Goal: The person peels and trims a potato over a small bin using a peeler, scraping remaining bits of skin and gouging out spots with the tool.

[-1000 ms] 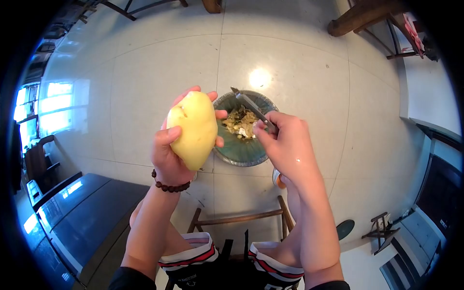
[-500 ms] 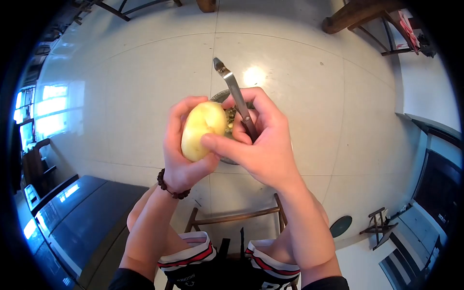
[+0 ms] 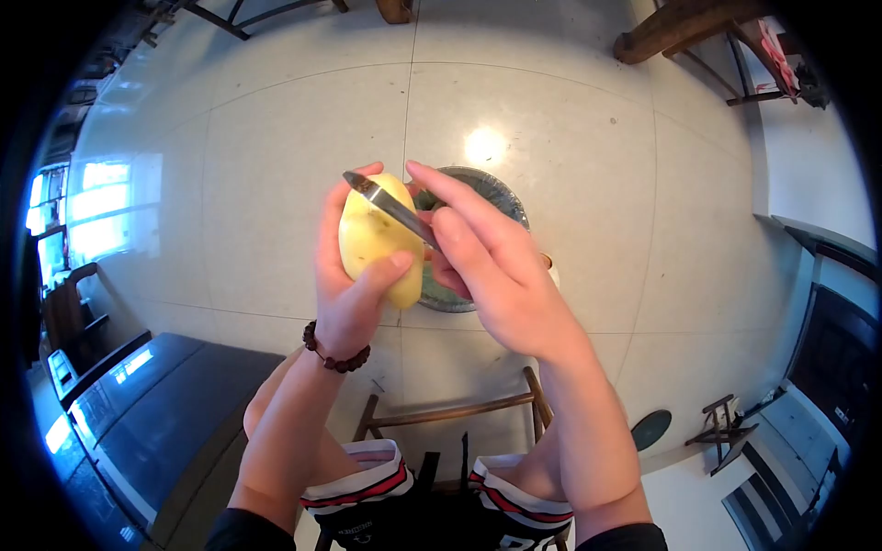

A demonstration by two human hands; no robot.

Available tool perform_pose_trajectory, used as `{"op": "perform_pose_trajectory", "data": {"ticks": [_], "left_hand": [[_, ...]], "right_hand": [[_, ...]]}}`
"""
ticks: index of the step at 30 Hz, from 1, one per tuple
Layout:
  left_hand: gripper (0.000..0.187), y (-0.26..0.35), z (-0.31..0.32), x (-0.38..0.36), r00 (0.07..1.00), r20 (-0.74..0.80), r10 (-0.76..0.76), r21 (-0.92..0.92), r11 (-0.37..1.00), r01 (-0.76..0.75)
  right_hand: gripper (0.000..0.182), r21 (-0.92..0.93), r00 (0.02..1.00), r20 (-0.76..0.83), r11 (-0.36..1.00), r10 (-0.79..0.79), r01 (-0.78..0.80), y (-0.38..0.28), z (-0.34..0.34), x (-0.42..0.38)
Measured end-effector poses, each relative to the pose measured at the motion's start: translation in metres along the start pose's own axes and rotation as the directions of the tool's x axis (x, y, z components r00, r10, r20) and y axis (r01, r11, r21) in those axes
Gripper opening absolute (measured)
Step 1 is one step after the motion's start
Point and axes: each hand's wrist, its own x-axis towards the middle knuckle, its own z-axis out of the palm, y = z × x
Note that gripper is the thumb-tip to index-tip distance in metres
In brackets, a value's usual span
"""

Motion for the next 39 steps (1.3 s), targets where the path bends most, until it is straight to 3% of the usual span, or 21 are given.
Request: {"op": "perform_pose_trajectory", "data": {"ticks": [8, 10, 13, 21, 39], "left_hand": [[0.076, -0.01, 0.0, -0.004, 0.997, 0.035, 0.067, -0.109, 0.992, -0.063], [0.085, -0.015, -0.003, -0.003, 0.979, 0.095, 0.181, -0.004, 0.983, -0.182], [0.098, -0.012, -0.003, -0.001, 0.984, 0.029, 0.178, 0.099, 0.979, -0.18], [0.094, -0.005, -0.007, -0.003, 0.965, 0.017, 0.26, 0.238, 0.937, -0.256], [0.095, -0.009, 0.0, 0.002, 0.939, -0.045, 0.34, 0.336, 0.891, -0.307]], "right_hand": [[0.055, -0.203, 0.998, -0.059, 0.979, -0.039, 0.026, 0.008, 0.009, 0.0], [0.055, -0.214, 0.997, -0.052, 0.976, -0.052, 0.039, 0.009, 0.008, 0.001], [0.055, -0.316, 0.998, -0.038, 0.948, -0.059, 0.044, 0.011, 0.004, 0.002], [0.055, -0.551, 0.982, -0.013, 0.821, -0.189, 0.151, 0.005, 0.009, 0.0], [0.055, -0.65, 0.954, 0.01, 0.723, -0.301, 0.235, 0.009, 0.008, -0.003]]}}
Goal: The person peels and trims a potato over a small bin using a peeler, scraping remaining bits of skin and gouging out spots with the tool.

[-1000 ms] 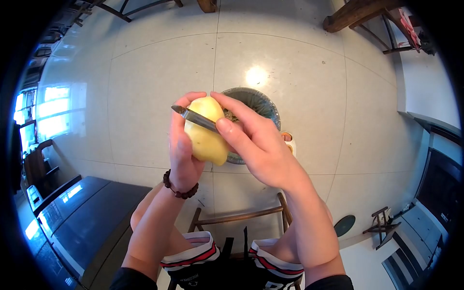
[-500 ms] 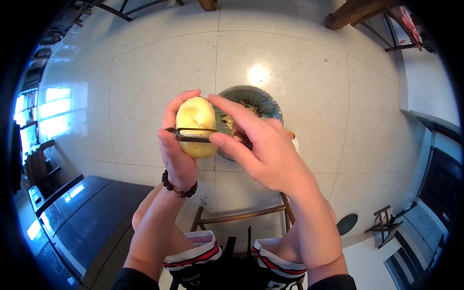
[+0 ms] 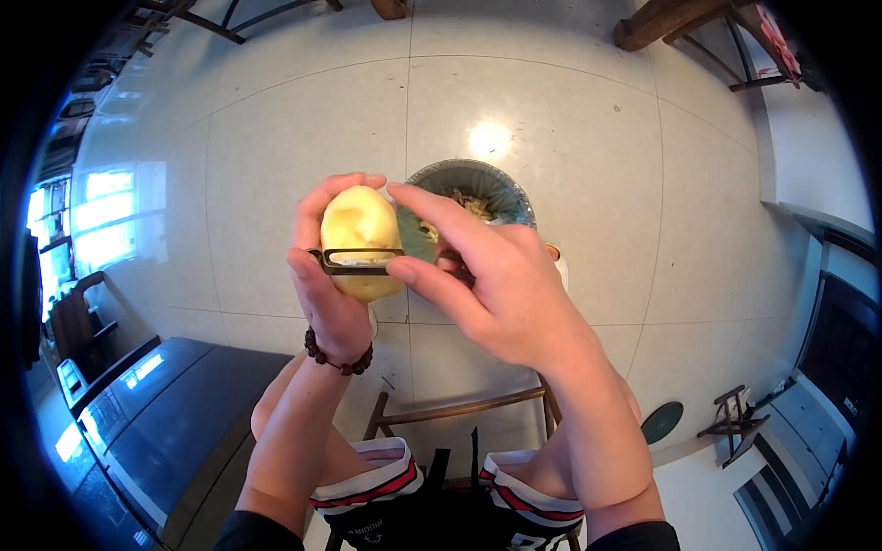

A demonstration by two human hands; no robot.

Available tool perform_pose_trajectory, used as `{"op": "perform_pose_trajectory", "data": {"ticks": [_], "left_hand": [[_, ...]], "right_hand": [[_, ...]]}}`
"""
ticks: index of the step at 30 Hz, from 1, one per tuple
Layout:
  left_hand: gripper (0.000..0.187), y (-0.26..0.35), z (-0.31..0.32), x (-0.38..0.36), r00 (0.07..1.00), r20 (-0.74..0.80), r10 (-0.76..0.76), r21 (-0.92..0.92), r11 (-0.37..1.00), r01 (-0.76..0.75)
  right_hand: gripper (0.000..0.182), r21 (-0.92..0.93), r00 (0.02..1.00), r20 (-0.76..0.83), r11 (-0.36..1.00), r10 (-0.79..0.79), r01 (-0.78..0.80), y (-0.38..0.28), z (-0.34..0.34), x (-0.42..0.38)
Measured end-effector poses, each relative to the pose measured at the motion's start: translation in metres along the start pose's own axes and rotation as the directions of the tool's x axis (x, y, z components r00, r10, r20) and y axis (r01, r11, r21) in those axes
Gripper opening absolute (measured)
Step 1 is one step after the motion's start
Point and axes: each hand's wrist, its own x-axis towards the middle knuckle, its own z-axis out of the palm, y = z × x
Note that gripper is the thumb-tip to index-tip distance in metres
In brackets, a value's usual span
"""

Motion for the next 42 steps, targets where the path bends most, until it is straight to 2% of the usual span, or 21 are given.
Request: {"op": "perform_pose_trajectory", "data": {"ticks": [14, 16, 21, 25, 28, 31, 33, 36, 42], "left_hand": [[0.093, 0.001, -0.007, -0.004, 0.998, 0.054, -0.027, 0.007, 1.0, 0.027], [0.093, 0.003, -0.006, -0.003, 0.999, 0.031, 0.014, -0.008, 1.0, -0.013], [0.095, 0.0, -0.009, -0.003, 0.997, 0.032, 0.069, -0.012, 0.998, -0.069], [0.094, 0.0, -0.012, -0.002, 0.994, 0.041, 0.106, 0.033, 0.994, -0.108], [0.097, 0.005, -0.013, -0.005, 0.997, 0.056, 0.048, 0.064, 0.997, -0.051], [0.092, 0.0, -0.01, -0.006, 0.997, 0.019, 0.076, 0.032, 0.997, -0.076], [0.089, 0.0, -0.01, -0.006, 0.995, 0.026, 0.094, 0.041, 0.995, -0.095], [0.084, 0.0, -0.01, -0.007, 0.992, 0.022, 0.123, 0.067, 0.99, -0.124], [0.079, 0.003, -0.011, -0.004, 0.989, 0.004, 0.15, 0.151, 0.977, -0.148]], "right_hand": [[0.054, -0.013, 1.0, 0.008, 1.0, 0.016, -0.016, -0.004, -0.001, 0.0], [0.054, -0.005, 1.0, 0.007, 1.0, 0.01, -0.01, -0.004, -0.001, 0.0], [0.058, -0.052, 0.998, -0.006, 0.996, -0.068, 0.068, -0.003, 0.0, -0.001], [0.061, -0.039, 0.999, 0.029, 0.998, -0.046, 0.047, -0.004, -0.002, -0.001], [0.062, -0.039, 0.997, 0.026, 0.997, -0.073, 0.074, -0.002, -0.001, -0.001], [0.062, -0.031, 0.991, -0.018, 0.991, -0.129, 0.128, 0.004, 0.001, -0.002], [0.061, -0.119, 0.982, -0.044, 0.977, -0.184, 0.178, 0.004, 0.001, -0.002], [0.056, -0.148, 0.983, -0.05, 0.975, -0.175, 0.166, 0.005, 0.001, -0.003], [0.041, -0.13, 0.989, -0.065, 0.983, -0.135, 0.126, 0.006, 0.005, -0.004]]}}
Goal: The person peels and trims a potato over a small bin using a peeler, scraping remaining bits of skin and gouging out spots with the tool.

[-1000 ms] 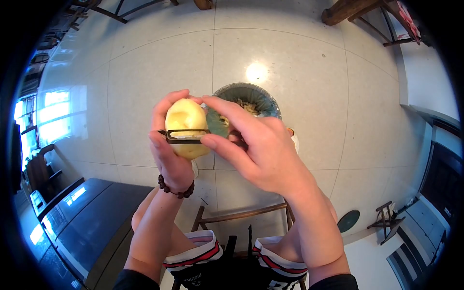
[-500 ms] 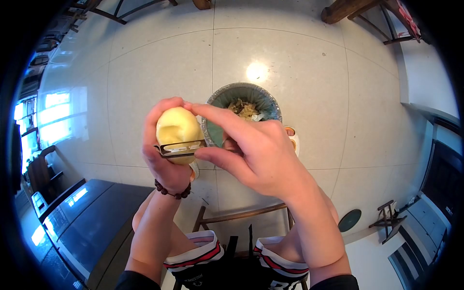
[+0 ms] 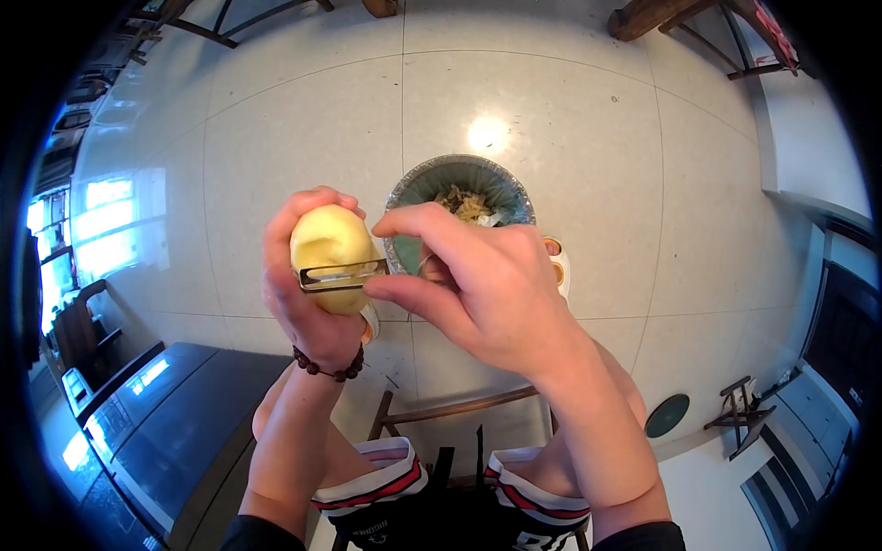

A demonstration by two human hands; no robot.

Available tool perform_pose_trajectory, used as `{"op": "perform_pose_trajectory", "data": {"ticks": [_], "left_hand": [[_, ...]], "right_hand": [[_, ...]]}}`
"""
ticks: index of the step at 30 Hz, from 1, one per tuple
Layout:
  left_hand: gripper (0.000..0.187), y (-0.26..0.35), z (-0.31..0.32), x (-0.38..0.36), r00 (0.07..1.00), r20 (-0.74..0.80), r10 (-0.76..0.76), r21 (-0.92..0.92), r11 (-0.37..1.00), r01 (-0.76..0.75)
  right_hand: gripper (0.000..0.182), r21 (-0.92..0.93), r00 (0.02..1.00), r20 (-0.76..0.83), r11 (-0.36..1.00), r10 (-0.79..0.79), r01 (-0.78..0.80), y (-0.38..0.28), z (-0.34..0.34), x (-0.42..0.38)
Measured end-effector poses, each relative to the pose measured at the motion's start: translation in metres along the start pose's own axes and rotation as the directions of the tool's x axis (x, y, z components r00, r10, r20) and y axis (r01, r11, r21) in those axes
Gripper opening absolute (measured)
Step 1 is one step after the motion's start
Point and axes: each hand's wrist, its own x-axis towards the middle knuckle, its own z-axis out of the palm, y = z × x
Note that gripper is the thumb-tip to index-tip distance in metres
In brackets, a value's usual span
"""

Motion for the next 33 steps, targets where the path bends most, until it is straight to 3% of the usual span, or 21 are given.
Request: {"op": "perform_pose_trajectory", "data": {"ticks": [5, 7, 9, 18, 30, 33], "left_hand": [[0.078, 0.002, 0.0, -0.001, 1.0, -0.006, -0.012, 0.021, 1.0, 0.012], [0.079, 0.0, 0.003, -0.004, 0.998, -0.036, -0.053, -0.05, 0.997, 0.051], [0.08, -0.002, 0.005, -0.007, 0.996, -0.029, -0.081, -0.094, 0.993, 0.078], [0.084, -0.005, 0.007, -0.01, 0.98, 0.034, -0.198, -0.261, 0.944, 0.2], [0.09, -0.003, 0.019, -0.01, 0.898, 0.105, -0.426, -0.548, 0.729, 0.41], [0.092, -0.007, 0.018, -0.011, 0.902, 0.122, -0.415, -0.602, 0.692, 0.4]], "right_hand": [[0.036, -0.059, 1.0, -0.011, 0.998, -0.02, 0.02, 0.0, 0.0, 0.002], [0.036, -0.067, 0.999, -0.021, 0.997, -0.034, 0.033, 0.0, 0.0, 0.003], [0.035, -0.123, 0.988, -0.06, 0.983, -0.142, 0.134, 0.0, 0.0, 0.005], [0.035, -0.284, 0.945, -0.138, 0.926, -0.298, 0.25, 0.001, 0.003, 0.012], [0.033, -0.429, 0.921, -0.192, 0.873, -0.34, 0.233, 0.005, 0.003, 0.012], [0.032, -0.315, 0.938, -0.209, 0.927, -0.277, 0.204, 0.007, 0.006, 0.011]]}}
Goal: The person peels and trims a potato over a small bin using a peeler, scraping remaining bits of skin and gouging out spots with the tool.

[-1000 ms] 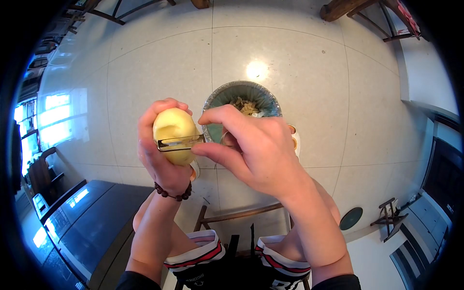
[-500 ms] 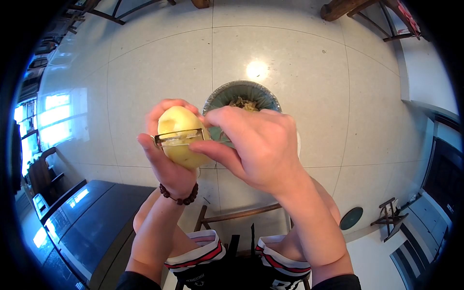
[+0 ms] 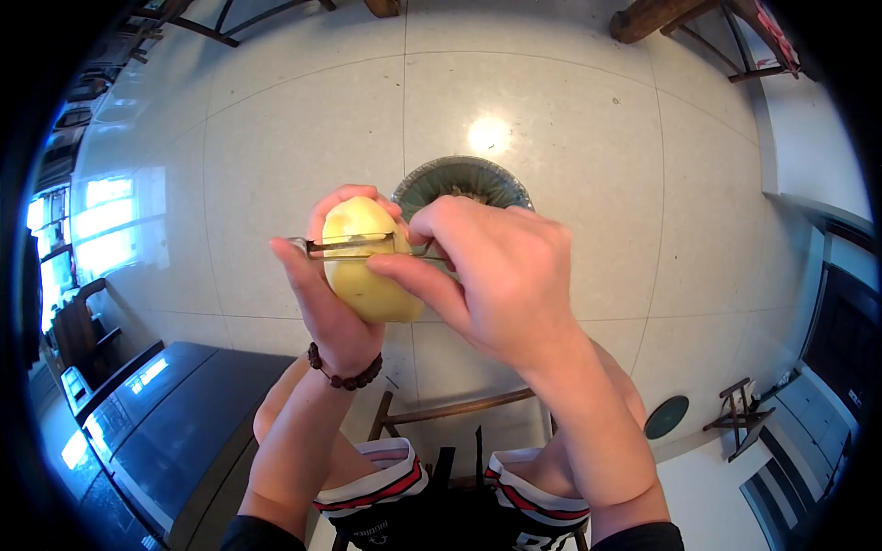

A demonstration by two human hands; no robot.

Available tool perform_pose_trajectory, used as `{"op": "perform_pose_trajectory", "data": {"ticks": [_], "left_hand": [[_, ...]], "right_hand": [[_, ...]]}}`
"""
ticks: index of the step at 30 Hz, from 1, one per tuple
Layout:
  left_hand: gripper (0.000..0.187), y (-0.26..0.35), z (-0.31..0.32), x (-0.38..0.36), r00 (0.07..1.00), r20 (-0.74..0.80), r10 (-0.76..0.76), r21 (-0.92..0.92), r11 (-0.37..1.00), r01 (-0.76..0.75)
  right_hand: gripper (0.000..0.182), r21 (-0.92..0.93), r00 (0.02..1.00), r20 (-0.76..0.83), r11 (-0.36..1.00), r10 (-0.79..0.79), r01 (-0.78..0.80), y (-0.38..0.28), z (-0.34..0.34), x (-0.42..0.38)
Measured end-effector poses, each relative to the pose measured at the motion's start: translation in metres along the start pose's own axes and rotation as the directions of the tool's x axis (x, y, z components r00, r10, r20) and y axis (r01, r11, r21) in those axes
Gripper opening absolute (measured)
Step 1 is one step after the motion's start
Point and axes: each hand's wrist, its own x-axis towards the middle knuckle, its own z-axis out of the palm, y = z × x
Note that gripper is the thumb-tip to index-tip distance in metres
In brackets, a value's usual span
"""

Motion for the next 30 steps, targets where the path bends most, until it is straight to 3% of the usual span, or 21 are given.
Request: {"op": "perform_pose_trajectory", "data": {"ticks": [1, 3, 4, 7, 11, 13, 17, 20, 22, 29, 30], "left_hand": [[0.093, 0.001, 0.0, 0.0, 1.0, 0.012, 0.003, -0.041, 0.999, -0.002], [0.09, 0.008, 0.006, 0.0, 0.999, -0.027, -0.034, -0.014, 0.999, 0.034], [0.087, 0.01, 0.008, -0.001, 0.995, -0.067, -0.075, 0.01, 0.997, 0.076], [0.084, 0.007, 0.009, 0.0, 0.995, -0.074, -0.072, 0.04, 0.996, 0.075], [0.081, 0.005, 0.011, 0.001, 0.984, -0.126, -0.124, -0.011, 0.992, 0.124], [0.08, 0.005, 0.008, 0.001, 0.992, -0.021, -0.127, 0.12, 0.984, 0.129], [0.082, 0.005, 0.006, -0.001, 0.989, 0.077, -0.13, 0.154, 0.981, 0.117], [0.086, 0.007, 0.003, 0.0, 0.973, 0.123, -0.196, 0.137, 0.974, 0.179], [0.106, 0.014, 0.005, 0.002, 0.919, 0.171, -0.355, 0.163, 0.93, 0.329], [0.109, 0.017, 0.005, 0.002, 0.87, 0.119, -0.479, 0.22, 0.867, 0.447], [0.108, 0.015, 0.002, 0.004, 0.881, 0.12, -0.458, 0.142, 0.886, 0.442]], "right_hand": [[0.032, 0.001, 1.0, 0.0, 1.0, -0.003, 0.003, -0.001, -0.001, -0.001], [0.031, 0.353, 0.928, 0.067, 0.862, 0.365, -0.365, -0.002, -0.005, -0.004], [0.027, 0.44, 0.907, 0.113, 0.798, 0.406, -0.412, 0.002, -0.007, -0.004], [0.024, 0.422, 0.879, 0.14, 0.775, 0.456, -0.469, 0.003, -0.008, -0.001], [0.022, 0.391, 0.87, 0.172, 0.779, 0.462, -0.491, -0.003, -0.011, 0.0], [0.029, 0.428, 0.869, 0.262, 0.756, 0.42, -0.495, -0.008, -0.017, 0.003], [0.035, 0.397, 0.855, 0.38, 0.773, 0.352, -0.495, -0.002, -0.021, 0.0], [0.031, 0.361, 0.88, 0.39, 0.835, 0.269, -0.416, 0.002, -0.026, 0.003], [0.031, 0.392, 0.899, 0.387, 0.846, 0.204, -0.361, 0.01, -0.026, 0.001], [0.013, 0.344, 0.86, 0.37, 0.808, 0.351, -0.478, 0.011, -0.033, 0.003], [0.012, 0.369, 0.827, 0.366, 0.749, 0.427, -0.55, 0.011, -0.034, 0.003]]}}
